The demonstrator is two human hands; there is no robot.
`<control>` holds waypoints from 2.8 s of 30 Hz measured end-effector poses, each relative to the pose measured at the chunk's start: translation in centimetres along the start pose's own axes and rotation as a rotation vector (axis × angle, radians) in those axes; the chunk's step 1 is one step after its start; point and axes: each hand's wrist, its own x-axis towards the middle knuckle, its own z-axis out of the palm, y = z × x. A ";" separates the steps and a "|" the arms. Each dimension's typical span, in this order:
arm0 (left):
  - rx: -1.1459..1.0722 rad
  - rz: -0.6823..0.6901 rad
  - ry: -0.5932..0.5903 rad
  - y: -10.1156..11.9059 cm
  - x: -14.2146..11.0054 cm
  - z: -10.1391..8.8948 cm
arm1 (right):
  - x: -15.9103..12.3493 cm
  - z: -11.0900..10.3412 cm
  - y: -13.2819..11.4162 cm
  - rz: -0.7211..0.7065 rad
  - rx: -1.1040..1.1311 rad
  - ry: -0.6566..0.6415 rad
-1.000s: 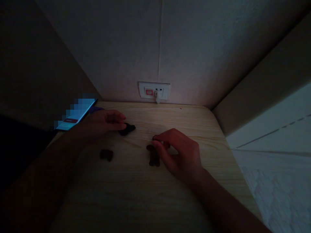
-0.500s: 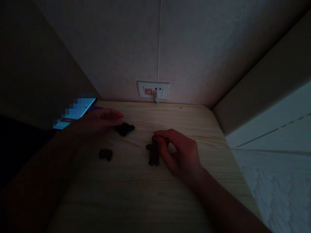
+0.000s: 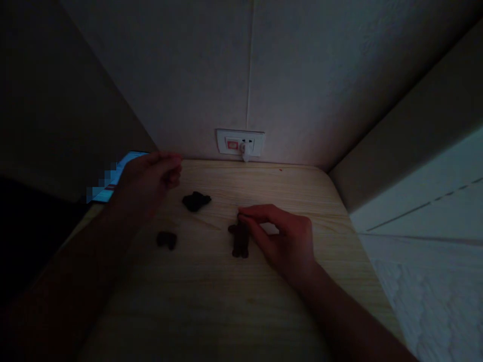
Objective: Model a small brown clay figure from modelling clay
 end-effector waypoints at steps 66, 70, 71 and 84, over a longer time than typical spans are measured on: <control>0.054 0.243 -0.579 13.0 -7.0 3.8 | 9.3 -2.3 -10.5 -0.314 0.195 0.156; 0.136 0.234 -0.623 13.3 -7.1 3.6 | 9.0 -2.5 -10.8 -0.282 0.219 0.070; 0.140 0.225 -0.637 13.4 -7.2 3.5 | 8.9 -2.6 -11.0 -0.267 0.224 0.051; -0.099 0.188 -0.564 14.4 -8.1 3.4 | 8.4 -3.6 -12.5 -0.208 0.403 -0.001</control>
